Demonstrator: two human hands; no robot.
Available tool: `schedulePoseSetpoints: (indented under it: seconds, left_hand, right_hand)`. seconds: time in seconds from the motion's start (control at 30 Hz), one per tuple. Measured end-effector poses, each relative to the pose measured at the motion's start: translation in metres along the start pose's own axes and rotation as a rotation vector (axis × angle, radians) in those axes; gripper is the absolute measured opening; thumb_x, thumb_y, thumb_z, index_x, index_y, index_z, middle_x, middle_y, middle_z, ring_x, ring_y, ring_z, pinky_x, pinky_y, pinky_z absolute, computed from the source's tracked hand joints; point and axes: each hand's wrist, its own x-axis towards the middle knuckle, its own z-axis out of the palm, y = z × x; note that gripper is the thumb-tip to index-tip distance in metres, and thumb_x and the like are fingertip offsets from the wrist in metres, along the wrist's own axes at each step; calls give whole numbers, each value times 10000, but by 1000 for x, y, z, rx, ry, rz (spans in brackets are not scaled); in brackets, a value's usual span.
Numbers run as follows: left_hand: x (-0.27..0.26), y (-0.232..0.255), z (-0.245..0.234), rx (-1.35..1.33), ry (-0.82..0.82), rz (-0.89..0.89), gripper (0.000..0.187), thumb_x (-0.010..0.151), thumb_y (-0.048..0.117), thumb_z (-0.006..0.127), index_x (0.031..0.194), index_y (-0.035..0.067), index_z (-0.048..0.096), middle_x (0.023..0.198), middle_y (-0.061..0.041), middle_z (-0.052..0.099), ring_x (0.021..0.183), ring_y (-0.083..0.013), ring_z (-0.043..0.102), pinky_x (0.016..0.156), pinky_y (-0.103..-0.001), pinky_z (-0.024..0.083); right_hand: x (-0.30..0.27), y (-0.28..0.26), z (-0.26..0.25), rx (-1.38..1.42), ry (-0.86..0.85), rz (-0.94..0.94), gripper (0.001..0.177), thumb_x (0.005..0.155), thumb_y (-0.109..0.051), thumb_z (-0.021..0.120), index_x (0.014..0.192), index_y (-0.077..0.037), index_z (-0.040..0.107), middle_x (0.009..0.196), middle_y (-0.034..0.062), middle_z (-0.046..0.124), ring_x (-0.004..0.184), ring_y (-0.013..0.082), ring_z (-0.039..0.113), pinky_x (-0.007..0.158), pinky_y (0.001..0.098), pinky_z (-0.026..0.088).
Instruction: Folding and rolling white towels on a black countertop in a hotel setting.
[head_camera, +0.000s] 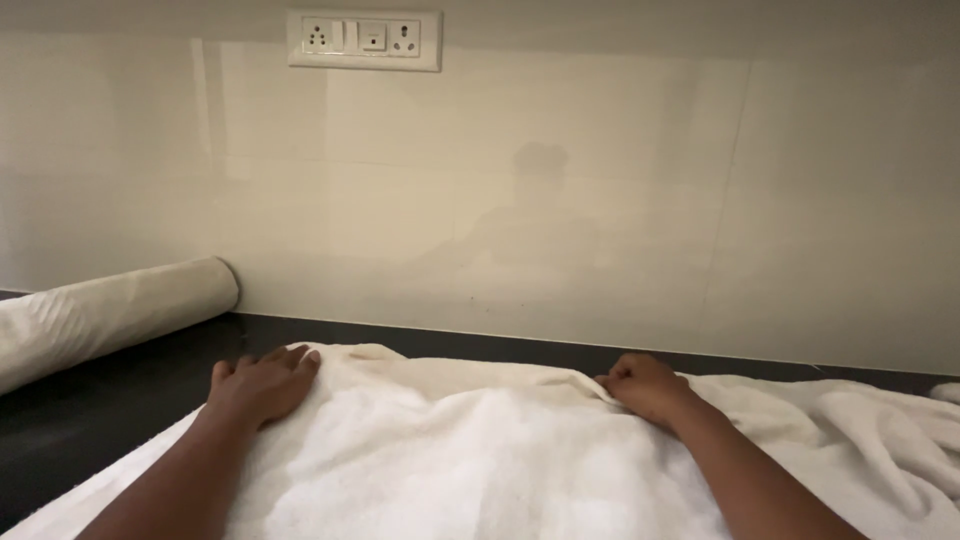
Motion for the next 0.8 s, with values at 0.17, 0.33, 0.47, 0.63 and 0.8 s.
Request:
schedulePoseSetpoints:
  seconds: [0.17, 0.33, 0.47, 0.63, 0.8]
  left_hand:
    - [7, -8, 8, -5, -126, -61, 802, 993, 697, 192, 1670, 267, 191, 1674, -40, 345, 1571, -260, 272, 1264, -524, 144]
    - [-10, -8, -4, -2, -169, 9, 812, 967, 703, 235, 1643, 256, 201, 1718, 12, 209, 1587, -225, 196, 1262, -572, 112]
    - [-25, 3, -24, 78, -110, -53, 780, 952, 678, 464, 1548, 175, 439, 1613, -80, 455, 1549, -271, 321, 1228, -533, 252]
    - [-2, 1, -18, -63, -55, -81, 756, 874, 562, 698, 1456, 114, 518, 1423, -129, 647, 1381, -289, 561, 1155, -474, 380]
    - [-16, 13, -34, -69, -58, -77, 521, 850, 330, 702, 1312, 90, 682, 1397, -143, 646, 1304, -308, 620, 1090, -456, 488]
  right_hand:
    - [9, 32, 6, 36, 80, 4, 436, 915, -501, 662, 1280, -267, 712, 1393, 40, 621, 1308, 258, 549, 1127, 480, 357]
    - [16, 62, 1, -14, 79, -56, 382, 850, -419, 748, 1204, -280, 782, 1386, 9, 626, 1365, 242, 516, 1200, 543, 251]
    - [4, 57, -7, -48, 309, -138, 288, 827, -314, 760, 1079, -173, 745, 1216, 51, 712, 1200, 242, 608, 1117, 515, 304]
    - [9, 49, -20, 15, 669, -538, 192, 832, -238, 703, 935, -75, 694, 908, 110, 735, 785, 235, 660, 1021, 453, 380]
    - [25, 40, -29, 393, 122, -192, 542, 1042, -396, 607, 725, 35, 695, 711, 239, 665, 658, 289, 579, 706, 421, 509]
